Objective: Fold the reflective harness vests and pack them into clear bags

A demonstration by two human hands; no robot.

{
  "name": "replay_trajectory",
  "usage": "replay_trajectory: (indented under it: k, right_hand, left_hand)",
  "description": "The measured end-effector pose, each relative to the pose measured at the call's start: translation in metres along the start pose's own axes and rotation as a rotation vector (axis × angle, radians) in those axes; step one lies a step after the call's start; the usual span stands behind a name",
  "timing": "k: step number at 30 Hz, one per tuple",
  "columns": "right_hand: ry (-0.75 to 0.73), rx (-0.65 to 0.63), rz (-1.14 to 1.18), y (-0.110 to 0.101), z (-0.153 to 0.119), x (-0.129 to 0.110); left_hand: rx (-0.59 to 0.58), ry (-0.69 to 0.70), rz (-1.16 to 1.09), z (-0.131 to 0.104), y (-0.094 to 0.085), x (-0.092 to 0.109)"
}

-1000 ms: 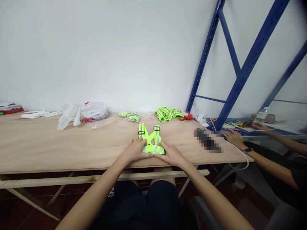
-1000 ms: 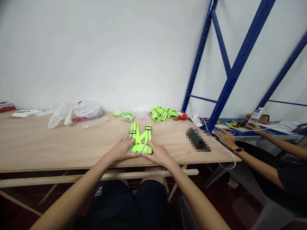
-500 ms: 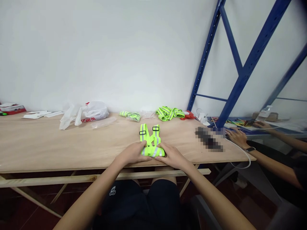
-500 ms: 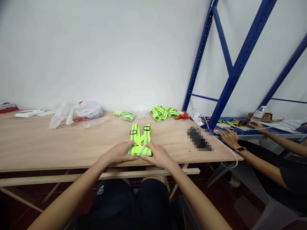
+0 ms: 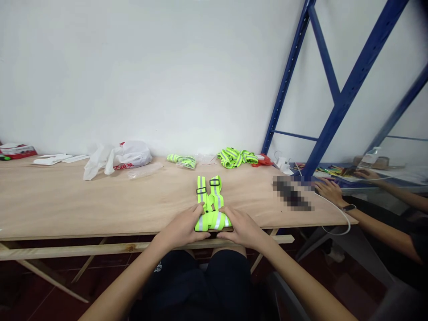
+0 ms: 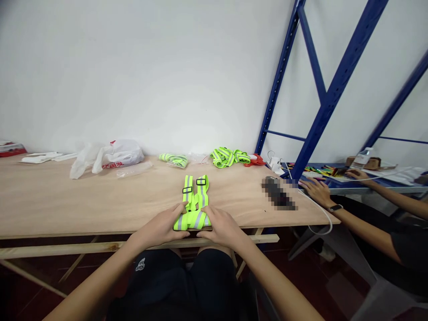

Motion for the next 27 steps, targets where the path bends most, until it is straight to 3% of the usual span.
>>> replay_trajectory:
  k: [7,15,21,27]
  right_hand:
    - [-0.038,0.048,0.049,-0.003,0.0,0.002]
    - [0.012,0.054,0.281,-0.017,0.031,0.011]
    - [0.163,0.051,0.398,-0.01,0.06,0.035]
    - [0.263,0.097,0.141,-0.007,0.069,0.04]
  left_hand:
    - [0.099,0.007,-0.012,-0.001,-0.005,0.001]
    - [0.048,-0.056,-0.1,0.03,-0.027,-0.008]
    - [0.076,-0.206,-0.101,0.061,-0.015,-0.034]
    - [0.158,-0.325,0.144,0.065,-0.002,-0.039]
Point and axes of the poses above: each hand's wrist, its own z-axis towards the middle knuckle, its own y-axis out of the palm, x = y × z, the point moved 2 cm from there along z, towards the middle knuckle, and after that the axes turned 11 degrees about z, right-handed, at the moved point
